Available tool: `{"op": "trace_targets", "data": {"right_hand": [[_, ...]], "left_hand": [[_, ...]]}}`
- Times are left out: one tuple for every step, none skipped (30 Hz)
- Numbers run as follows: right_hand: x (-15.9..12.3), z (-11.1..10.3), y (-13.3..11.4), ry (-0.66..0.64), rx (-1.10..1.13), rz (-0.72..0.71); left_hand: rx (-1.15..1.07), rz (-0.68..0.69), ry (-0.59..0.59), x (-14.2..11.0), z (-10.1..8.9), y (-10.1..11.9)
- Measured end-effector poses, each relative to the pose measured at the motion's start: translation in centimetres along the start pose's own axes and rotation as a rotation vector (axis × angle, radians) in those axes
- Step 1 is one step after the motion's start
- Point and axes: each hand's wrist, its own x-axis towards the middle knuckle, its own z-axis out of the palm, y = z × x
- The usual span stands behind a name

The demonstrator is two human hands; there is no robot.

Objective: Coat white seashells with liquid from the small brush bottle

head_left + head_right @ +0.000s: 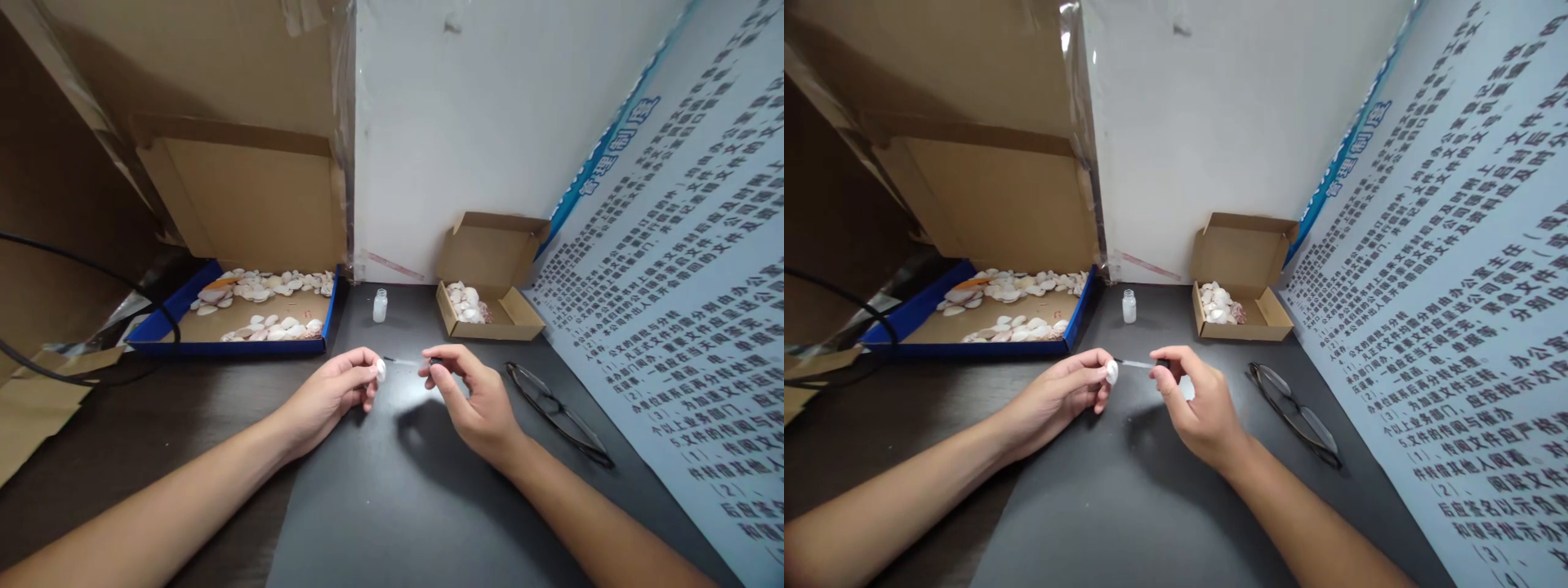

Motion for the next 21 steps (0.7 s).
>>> {"op": "trace_targets", "data": {"right_hand": [[-0.03,0.12,-0.06,-0.027,-0.01,0.002],[-0.02,0.2,-0.13,-0.048,-0.028,0.005],[0.01,0.22,-0.18,-0.058,-0.051,0.008],[0.05,0.2,-0.22,-0.057,-0.075,0.01],[0.08,0.16,-0.26,-0.047,-0.095,0.01],[0.09,0.1,-0.28,-0.033,-0.106,0.011],[0.08,0.06,-0.29,-0.019,-0.104,0.011],[0.04,0.03,-0.3,-0.009,-0.09,0.01],[-0.02,0.02,-0.31,-0.006,-0.07,0.009],[-0.07,0.04,-0.33,-0.012,-0.052,0.006],[-0.11,0.08,-0.35,-0.023,-0.042,0.002],[-0.12,0.14,-0.38,-0.033,-0.043,0.0],[-0.12,0.19,-0.41,-0.038,-0.056,-0.002],[-0.09,0.24,-0.42,-0.034,-0.073,-0.001],[-0.06,0.28,-0.43,-0.023,-0.089,0.001],[-0.04,0.29,-0.42,-0.006,-0.096,0.005],[-0.04,0.3,-0.4,0.009,-0.092,0.011],[-0.07,0.29,-0.37,0.019,-0.079,0.015],[-0.12,0.29,-0.34,0.021,-0.061,0.019],[-0.17,0.29,-0.33,0.017,-0.042,0.019],[-0.22,0.29,-0.34,0.008,-0.028,0.015]], "left_hand": [[-0.003,-0.003,0.0,0.05,-0.04,-0.02],[-0.003,-0.007,-0.001,0.07,-0.07,-0.03],[0.0,-0.014,-0.004,0.08,-0.09,-0.03],[0.004,-0.02,-0.007,0.06,-0.09,-0.01],[0.008,-0.025,-0.01,0.04,-0.08,0.03],[0.01,-0.029,-0.013,0.0,-0.07,0.06],[0.012,-0.032,-0.015,-0.04,-0.05,0.1],[0.013,-0.035,-0.017,-0.08,-0.03,0.13],[0.013,-0.038,-0.02,-0.12,-0.01,0.15],[0.014,-0.041,-0.022,-0.14,-0.01,0.16],[0.018,-0.041,-0.023,-0.14,-0.01,0.15],[0.027,-0.04,-0.024,-0.14,-0.02,0.13],[0.039,-0.037,-0.025,-0.12,-0.03,0.1],[0.053,-0.034,-0.024,-0.1,-0.04,0.07],[0.067,-0.03,-0.022,-0.08,-0.04,0.04],[0.08,-0.028,-0.021,-0.06,-0.04,0.01],[0.092,-0.025,-0.019,-0.05,-0.02,-0.01],[0.102,-0.023,-0.017,-0.05,0.01,-0.01],[0.113,-0.021,-0.014,-0.05,0.05,-0.01],[0.124,-0.021,-0.012,-0.06,0.09,0.01],[0.135,-0.022,-0.01,-0.08,0.13,0.02]]}}
